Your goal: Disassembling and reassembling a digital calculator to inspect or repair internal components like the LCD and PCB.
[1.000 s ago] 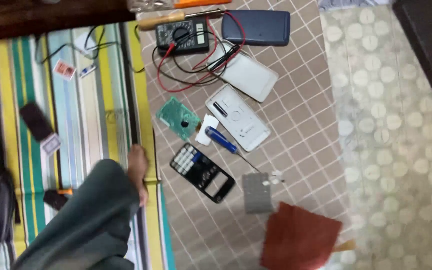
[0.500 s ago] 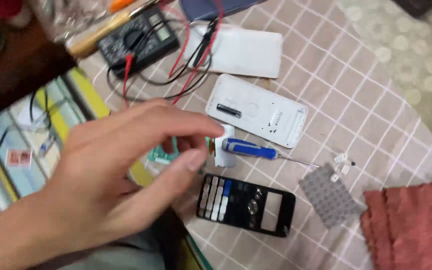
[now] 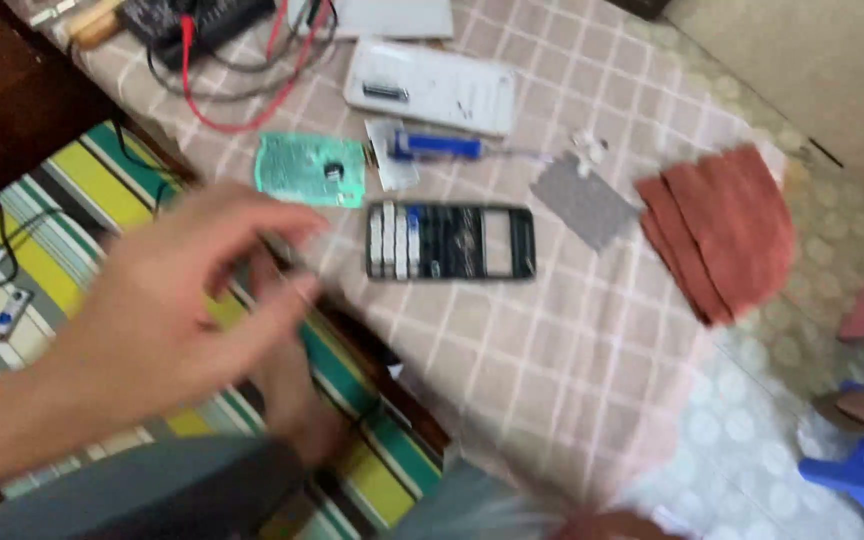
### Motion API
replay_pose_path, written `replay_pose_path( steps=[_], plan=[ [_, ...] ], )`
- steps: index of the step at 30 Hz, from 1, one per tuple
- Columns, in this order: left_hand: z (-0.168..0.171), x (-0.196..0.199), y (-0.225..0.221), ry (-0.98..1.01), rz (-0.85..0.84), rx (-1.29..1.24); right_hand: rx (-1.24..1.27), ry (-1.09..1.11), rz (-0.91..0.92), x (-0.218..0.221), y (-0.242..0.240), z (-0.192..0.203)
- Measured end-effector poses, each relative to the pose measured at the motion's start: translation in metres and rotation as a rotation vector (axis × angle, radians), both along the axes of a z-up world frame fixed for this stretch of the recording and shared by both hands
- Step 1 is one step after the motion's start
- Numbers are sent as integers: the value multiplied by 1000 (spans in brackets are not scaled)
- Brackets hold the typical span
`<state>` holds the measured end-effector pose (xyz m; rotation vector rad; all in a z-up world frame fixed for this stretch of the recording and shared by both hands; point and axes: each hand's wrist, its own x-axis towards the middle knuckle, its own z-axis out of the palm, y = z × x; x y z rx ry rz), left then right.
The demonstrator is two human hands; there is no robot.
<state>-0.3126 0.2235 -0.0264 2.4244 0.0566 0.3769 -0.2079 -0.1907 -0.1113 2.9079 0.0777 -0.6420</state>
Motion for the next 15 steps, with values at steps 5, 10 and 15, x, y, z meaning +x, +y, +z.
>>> replay_pose_path(
  steps=[5,10,15],
  plan=[
    [65,-36,-10,-35,233,244,956,-511,635,165,128,52],
    [75,-22,-1,-64,180,238,962,-388,815,232,170,29],
    [57,3,22,-40,145,188,871,-274,792,237,196,30]
  ],
)
